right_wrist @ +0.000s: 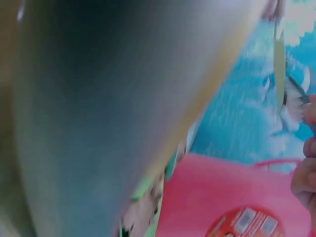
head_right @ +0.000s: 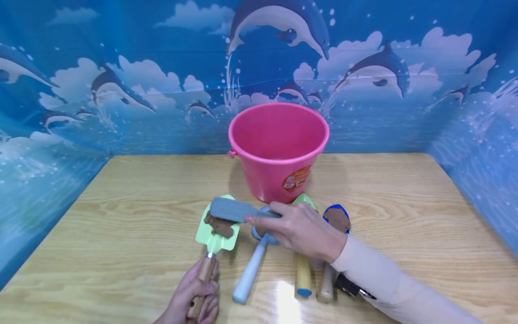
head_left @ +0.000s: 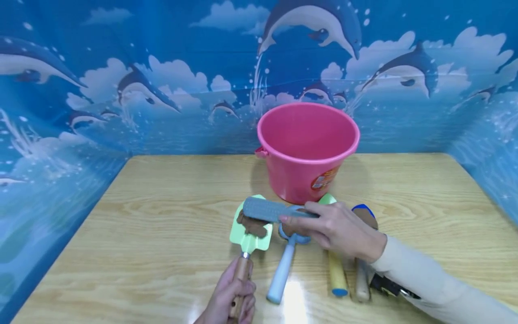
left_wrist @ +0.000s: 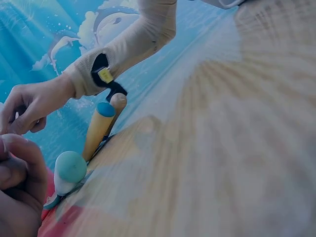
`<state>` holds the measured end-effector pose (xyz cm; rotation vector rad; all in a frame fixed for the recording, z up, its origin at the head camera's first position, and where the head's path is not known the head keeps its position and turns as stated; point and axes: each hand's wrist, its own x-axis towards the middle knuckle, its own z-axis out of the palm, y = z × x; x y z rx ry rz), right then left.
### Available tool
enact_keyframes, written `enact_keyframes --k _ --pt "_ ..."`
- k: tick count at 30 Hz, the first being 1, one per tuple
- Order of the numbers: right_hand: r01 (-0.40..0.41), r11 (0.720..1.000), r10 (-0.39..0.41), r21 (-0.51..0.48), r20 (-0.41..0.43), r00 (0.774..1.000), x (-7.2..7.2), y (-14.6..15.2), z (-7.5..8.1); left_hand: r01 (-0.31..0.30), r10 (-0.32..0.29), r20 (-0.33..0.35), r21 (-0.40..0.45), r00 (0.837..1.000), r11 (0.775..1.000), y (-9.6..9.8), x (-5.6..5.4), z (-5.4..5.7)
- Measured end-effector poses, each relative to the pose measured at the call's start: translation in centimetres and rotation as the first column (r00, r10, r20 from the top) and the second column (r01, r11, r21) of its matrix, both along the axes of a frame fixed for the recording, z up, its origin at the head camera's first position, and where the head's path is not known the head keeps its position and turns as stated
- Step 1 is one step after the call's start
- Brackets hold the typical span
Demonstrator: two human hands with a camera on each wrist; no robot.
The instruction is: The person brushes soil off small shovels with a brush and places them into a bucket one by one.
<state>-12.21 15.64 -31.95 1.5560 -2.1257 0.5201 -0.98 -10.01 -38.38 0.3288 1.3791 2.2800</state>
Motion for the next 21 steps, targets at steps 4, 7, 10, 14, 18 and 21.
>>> enact_keyframes --k 4,7,10,14,18,21 --pt "-0.043 0.998 0.044 -0.036 0.031 0.999 0.1 0.0 0.2 -0.016 0.016 0.003 -0.028 1.000 0.999 0.1 0.1 0.0" --pt "-0.143 0.990 0.144 -0.011 0.028 0.989 0.8 -0.5 0.2 -0.022 0.022 0.019 -0.023 1.000 0.999 0.1 0.1 0.1" --pt "-0.182 0.982 0.182 0.040 0.018 0.983 1.2 -0.8 0.2 -0.029 0.030 0.049 -0.013 0.998 0.999 0.1 0.0 0.2" --pt "-0.080 0.996 0.081 0.050 -0.013 0.997 0.5 -0.6 0.2 -0.027 0.027 0.053 -0.002 0.998 1.000 0.1 0.0 0.3" --pt "0.003 1.000 -0.003 0.004 0.008 1.000 -0.1 -0.2 0.2 -0.030 0.030 0.039 -0.015 0.999 0.999 0.1 0.0 0.3" --pt "-0.032 0.999 0.032 -0.012 0.019 0.999 0.2 -0.3 0.2 -0.037 0.038 0.033 -0.030 0.999 0.999 0.0 0.1 0.3"
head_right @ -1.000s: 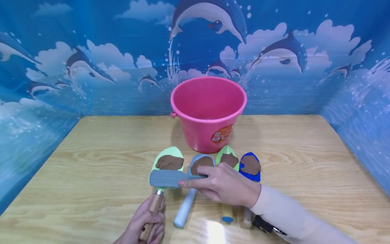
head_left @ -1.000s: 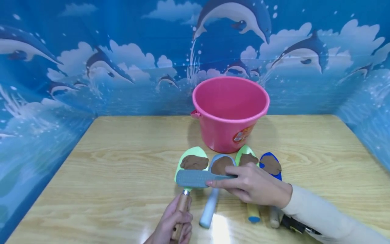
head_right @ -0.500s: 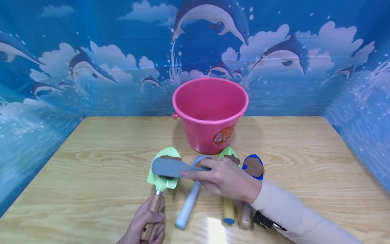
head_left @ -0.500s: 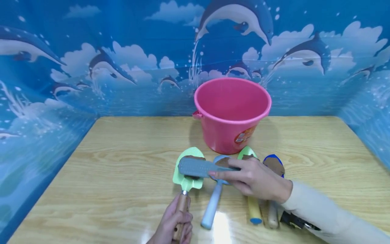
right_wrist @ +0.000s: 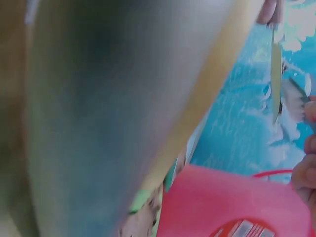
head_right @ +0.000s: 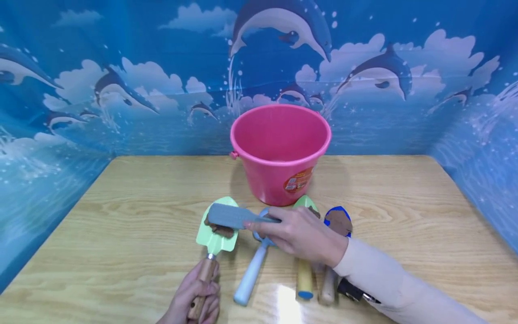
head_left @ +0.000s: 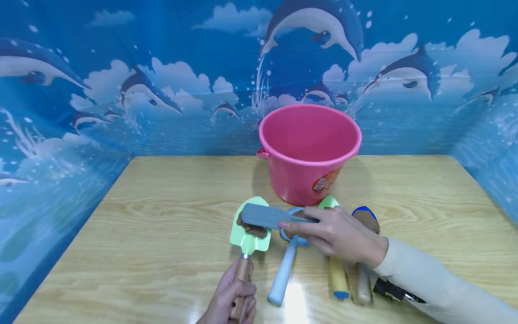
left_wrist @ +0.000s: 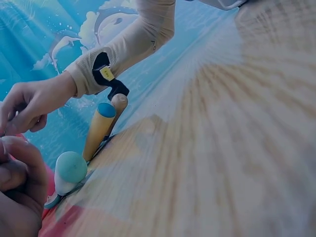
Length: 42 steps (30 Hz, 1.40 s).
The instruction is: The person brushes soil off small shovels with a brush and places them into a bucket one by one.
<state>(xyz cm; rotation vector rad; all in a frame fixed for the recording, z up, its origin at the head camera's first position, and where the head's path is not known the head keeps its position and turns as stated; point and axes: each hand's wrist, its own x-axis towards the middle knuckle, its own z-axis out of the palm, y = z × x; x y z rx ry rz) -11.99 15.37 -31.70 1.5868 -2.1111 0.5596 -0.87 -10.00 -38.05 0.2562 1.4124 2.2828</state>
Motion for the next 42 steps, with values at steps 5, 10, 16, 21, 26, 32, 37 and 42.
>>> enact_keyframes --k 5,10,16,21,26,32,37,42 --pt "-0.132 0.990 0.132 0.054 -0.003 0.991 1.3 -0.7 0.0 -0.015 0.014 0.034 0.012 0.999 1.000 0.0 0.1 0.1" --pt "-0.031 0.993 0.040 0.110 -0.075 0.996 0.7 -0.6 0.3 -0.011 0.010 0.040 0.019 0.999 1.000 0.1 0.0 0.0" --pt "0.010 0.998 -0.007 0.059 -0.049 0.999 0.1 -0.5 0.5 -0.005 0.001 0.046 0.077 0.999 0.997 0.0 -0.1 -0.1" --pt "-0.091 0.991 0.096 0.099 -0.046 0.994 0.8 -0.8 0.1 -0.017 0.012 0.068 0.069 0.998 0.997 0.0 0.0 0.1" --pt "0.016 0.992 -0.009 0.123 -0.050 0.999 0.3 -0.5 0.1 -0.016 0.013 0.056 0.064 0.998 0.998 0.0 0.0 0.1" --pt "0.155 0.988 -0.155 0.016 0.024 0.988 -0.1 -0.1 0.3 -0.022 0.017 0.056 0.096 0.998 0.995 -0.1 0.0 0.0" --pt "0.042 0.998 -0.040 0.042 -0.028 0.999 0.5 -0.4 0.4 -0.037 0.035 0.033 0.083 0.999 0.996 -0.3 0.0 0.1" --pt "0.027 0.992 -0.026 0.120 -0.012 1.000 0.3 -0.5 -0.1 -0.048 0.047 0.018 0.071 0.999 0.996 -0.4 0.0 0.0"
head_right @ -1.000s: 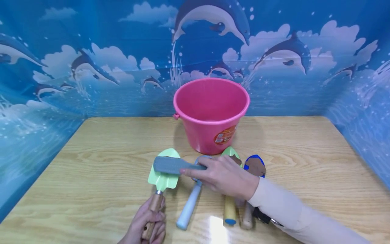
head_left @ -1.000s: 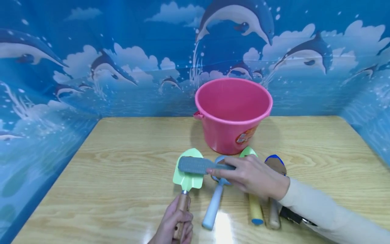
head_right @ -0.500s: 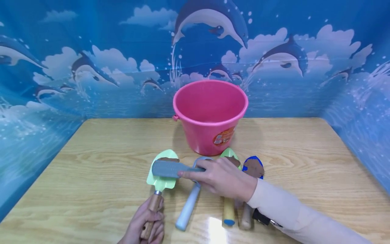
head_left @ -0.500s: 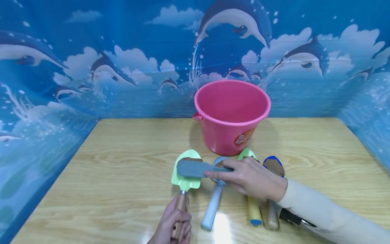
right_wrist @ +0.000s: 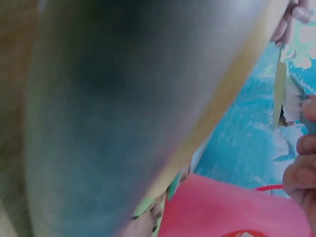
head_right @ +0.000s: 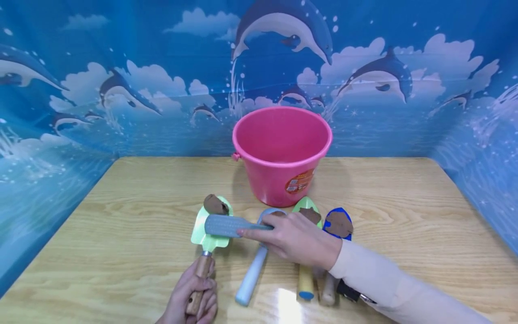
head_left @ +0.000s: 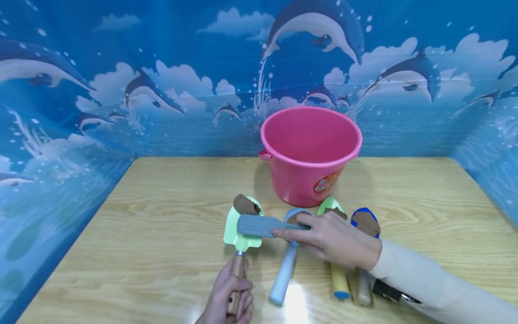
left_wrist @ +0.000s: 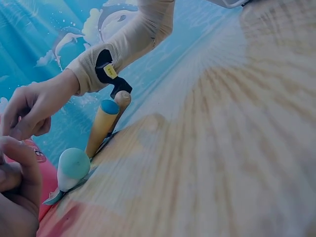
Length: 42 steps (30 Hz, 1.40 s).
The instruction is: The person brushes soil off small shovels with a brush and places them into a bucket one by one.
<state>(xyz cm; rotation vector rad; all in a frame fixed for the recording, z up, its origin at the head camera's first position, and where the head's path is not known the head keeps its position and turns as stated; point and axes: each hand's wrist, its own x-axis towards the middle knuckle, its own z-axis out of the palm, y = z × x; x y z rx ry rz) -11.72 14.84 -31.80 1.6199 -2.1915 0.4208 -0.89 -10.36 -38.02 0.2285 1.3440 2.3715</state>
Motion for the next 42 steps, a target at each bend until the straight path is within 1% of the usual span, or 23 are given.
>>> enact_keyframes --k 2,4,6,8,9,11,14,16,18,20,23,25,28,29,31,34,37,38,39,42 --pt "0.058 0.998 -0.058 0.011 0.035 0.998 -0.3 0.0 -0.2 -0.007 0.007 -0.014 -0.002 1.000 1.000 -0.1 0.1 -0.1" --pt "0.125 0.992 -0.126 0.029 0.055 0.990 -0.5 0.0 -0.3 -0.013 0.013 -0.031 0.002 0.999 1.000 -0.2 0.2 -0.2" --pt "0.186 0.981 -0.188 0.048 0.049 0.981 -0.7 -0.1 -0.3 -0.016 0.016 -0.051 0.007 0.999 1.000 -0.3 0.2 -0.3" --pt "0.210 0.977 -0.212 0.043 0.040 0.977 -0.8 -0.1 -0.2 -0.019 0.019 -0.062 0.004 0.998 1.000 -0.4 0.3 -0.3" --pt "0.204 0.979 -0.205 0.027 0.043 0.978 -0.9 -0.2 -0.2 -0.021 0.021 -0.066 0.000 0.998 1.000 -0.4 0.3 -0.3" --pt "0.155 0.988 -0.155 -0.016 0.047 0.987 -0.9 -0.4 -0.1 -0.026 0.026 -0.072 -0.008 0.997 1.000 -0.4 0.3 -0.3" --pt "0.030 0.997 -0.026 -0.069 0.058 0.998 -0.5 -0.9 0.1 -0.030 0.029 -0.078 -0.017 0.997 0.999 -0.5 0.2 -0.3" --pt "-0.041 0.997 0.044 -0.061 0.054 0.998 -0.2 -1.4 0.0 -0.025 0.023 -0.079 -0.017 0.997 1.000 -0.5 0.2 -0.2" --pt "-0.078 0.996 0.080 -0.043 0.058 0.995 0.1 -1.7 -0.1 -0.015 0.013 -0.072 -0.019 0.997 1.000 -0.5 0.2 -0.1" --pt "-0.051 0.999 0.051 -0.020 0.037 0.998 0.2 -1.7 -0.3 -0.001 0.000 -0.060 -0.019 0.998 1.000 -0.4 0.2 -0.1" --pt "0.050 0.999 -0.049 -0.010 0.037 0.998 0.1 -1.2 -0.4 0.023 -0.024 -0.053 -0.026 0.998 0.999 -0.3 0.2 -0.1" --pt "0.136 0.991 -0.136 0.008 0.042 0.990 0.0 -0.6 -0.2 0.034 -0.036 -0.050 -0.027 0.998 0.999 -0.2 0.3 -0.1" --pt "0.207 0.978 -0.209 0.030 0.085 0.974 0.2 -0.4 0.1 0.050 -0.051 -0.045 -0.027 0.998 0.998 -0.2 0.3 -0.1" --pt "0.213 0.977 -0.215 0.030 0.096 0.972 0.4 -0.5 0.2 0.054 -0.055 -0.045 -0.028 0.997 0.998 -0.3 0.3 -0.1" --pt "0.198 0.980 -0.199 0.021 0.104 0.975 0.9 -0.8 0.5 0.058 -0.060 -0.042 -0.037 0.997 0.998 -0.4 0.3 -0.1" --pt "0.110 0.994 -0.109 -0.002 0.107 0.988 1.7 -1.5 0.7 0.051 -0.053 -0.025 -0.068 0.998 0.996 -0.4 0.3 0.0" --pt "0.042 0.999 -0.044 0.025 0.094 0.995 2.0 -1.8 0.5 0.048 -0.048 -0.002 -0.092 0.999 0.995 -0.3 0.3 0.1" --pt "0.039 0.999 -0.042 0.038 0.090 0.995 2.0 -1.7 0.3 0.052 -0.051 0.006 -0.094 0.999 0.994 -0.2 0.3 0.1" --pt "0.053 0.997 -0.057 0.055 0.074 0.996 1.8 -1.6 0.2 0.058 -0.057 0.013 -0.094 0.998 0.994 -0.2 0.3 0.1" --pt "0.143 0.986 -0.148 0.089 0.050 0.988 1.1 -0.8 -0.3 0.078 -0.076 0.024 -0.094 0.997 0.993 -0.1 0.4 0.1"
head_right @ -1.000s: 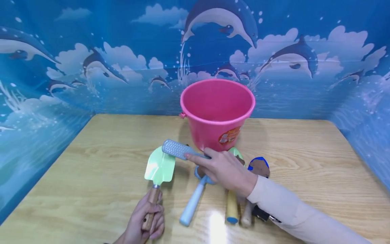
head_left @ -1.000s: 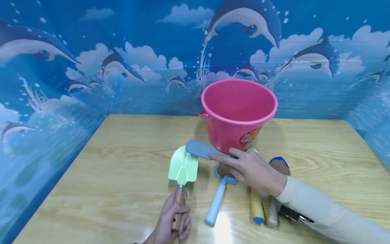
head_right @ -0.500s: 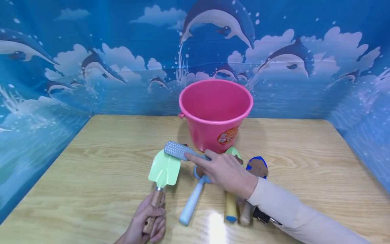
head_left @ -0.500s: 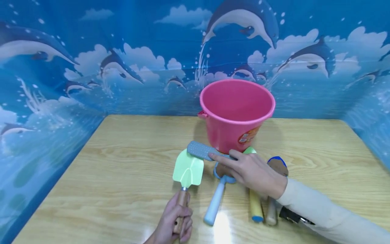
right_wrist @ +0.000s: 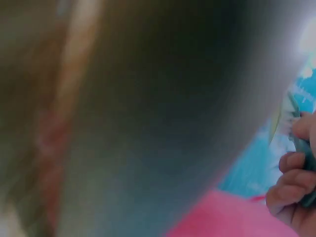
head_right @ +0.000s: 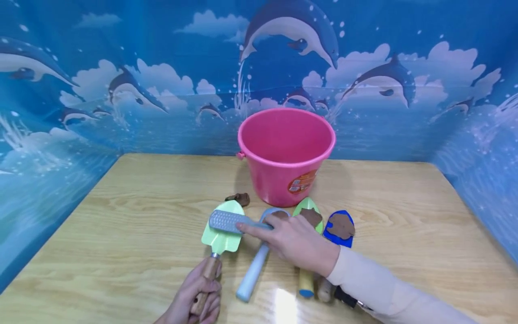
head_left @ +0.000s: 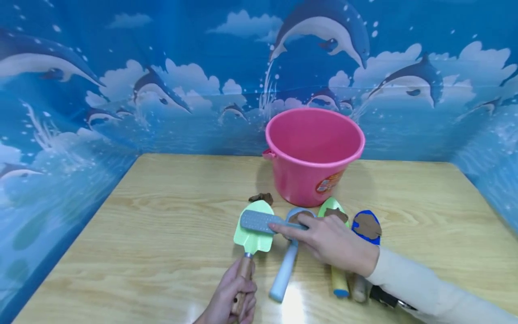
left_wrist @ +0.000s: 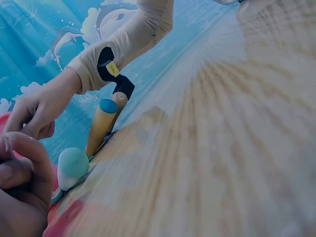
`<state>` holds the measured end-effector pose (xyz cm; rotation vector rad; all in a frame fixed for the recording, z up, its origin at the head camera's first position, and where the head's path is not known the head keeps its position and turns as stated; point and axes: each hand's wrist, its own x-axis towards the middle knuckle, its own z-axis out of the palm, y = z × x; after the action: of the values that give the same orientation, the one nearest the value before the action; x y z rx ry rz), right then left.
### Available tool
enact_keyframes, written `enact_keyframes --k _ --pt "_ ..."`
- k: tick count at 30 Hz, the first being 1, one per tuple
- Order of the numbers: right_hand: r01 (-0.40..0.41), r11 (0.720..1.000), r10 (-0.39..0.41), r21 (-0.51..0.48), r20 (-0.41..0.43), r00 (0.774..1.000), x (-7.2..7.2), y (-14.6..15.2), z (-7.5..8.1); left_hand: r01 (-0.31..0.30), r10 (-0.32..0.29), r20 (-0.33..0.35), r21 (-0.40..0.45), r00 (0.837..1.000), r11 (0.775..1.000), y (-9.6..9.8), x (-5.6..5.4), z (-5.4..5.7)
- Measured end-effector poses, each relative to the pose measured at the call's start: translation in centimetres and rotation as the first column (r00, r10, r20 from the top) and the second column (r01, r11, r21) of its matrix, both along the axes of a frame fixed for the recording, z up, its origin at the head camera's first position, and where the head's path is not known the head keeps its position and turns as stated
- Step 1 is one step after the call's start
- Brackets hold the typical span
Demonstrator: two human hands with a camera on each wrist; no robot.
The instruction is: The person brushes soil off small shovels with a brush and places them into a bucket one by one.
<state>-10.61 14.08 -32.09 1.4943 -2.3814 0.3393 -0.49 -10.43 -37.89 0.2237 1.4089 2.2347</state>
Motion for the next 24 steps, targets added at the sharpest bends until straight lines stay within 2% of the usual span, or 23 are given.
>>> enact_keyframes --k 3,5,7,9,11,13,16,21,23,24 --pt "0.095 0.995 -0.096 0.013 0.017 0.995 -0.7 0.9 -0.2 -0.001 0.002 0.037 -0.016 0.999 1.000 0.1 0.1 0.0" --pt "0.108 0.994 -0.108 -0.008 0.048 0.993 -0.8 1.2 -0.1 -0.005 0.007 0.063 -0.031 0.998 0.999 0.1 0.1 0.0" --pt "0.070 0.997 -0.068 -0.040 0.050 0.996 -0.5 1.1 0.0 -0.007 0.009 0.078 -0.030 0.997 1.000 0.1 0.2 0.0" --pt "-0.011 0.999 0.013 -0.052 0.030 0.999 0.0 0.8 0.1 0.001 0.000 0.074 -0.013 0.997 1.000 0.1 0.2 0.0" --pt "-0.084 0.996 0.085 -0.031 0.008 0.996 0.5 0.3 0.0 0.014 -0.015 0.059 0.021 0.998 1.000 0.2 0.1 -0.1" --pt "-0.114 0.993 0.114 0.022 0.002 0.993 0.7 0.1 -0.2 0.026 -0.028 0.049 0.059 0.998 0.998 0.3 0.1 -0.2" --pt "-0.070 0.996 0.072 0.060 -0.041 0.997 0.3 0.2 -0.4 0.043 -0.046 0.033 0.092 0.998 0.995 0.3 0.0 -0.3" --pt "0.082 0.996 -0.081 0.044 -0.032 0.996 -0.9 1.3 0.0 0.057 -0.059 0.023 0.106 0.998 0.993 0.1 0.0 -0.3" --pt "0.102 0.995 -0.102 0.019 -0.019 0.995 -0.8 1.5 0.2 0.055 -0.059 0.027 0.111 0.998 0.992 0.1 0.0 -0.3" --pt "0.093 0.996 -0.092 0.011 -0.038 0.995 -0.6 1.4 0.2 0.054 -0.057 0.031 0.115 0.998 0.992 0.0 0.0 -0.3"
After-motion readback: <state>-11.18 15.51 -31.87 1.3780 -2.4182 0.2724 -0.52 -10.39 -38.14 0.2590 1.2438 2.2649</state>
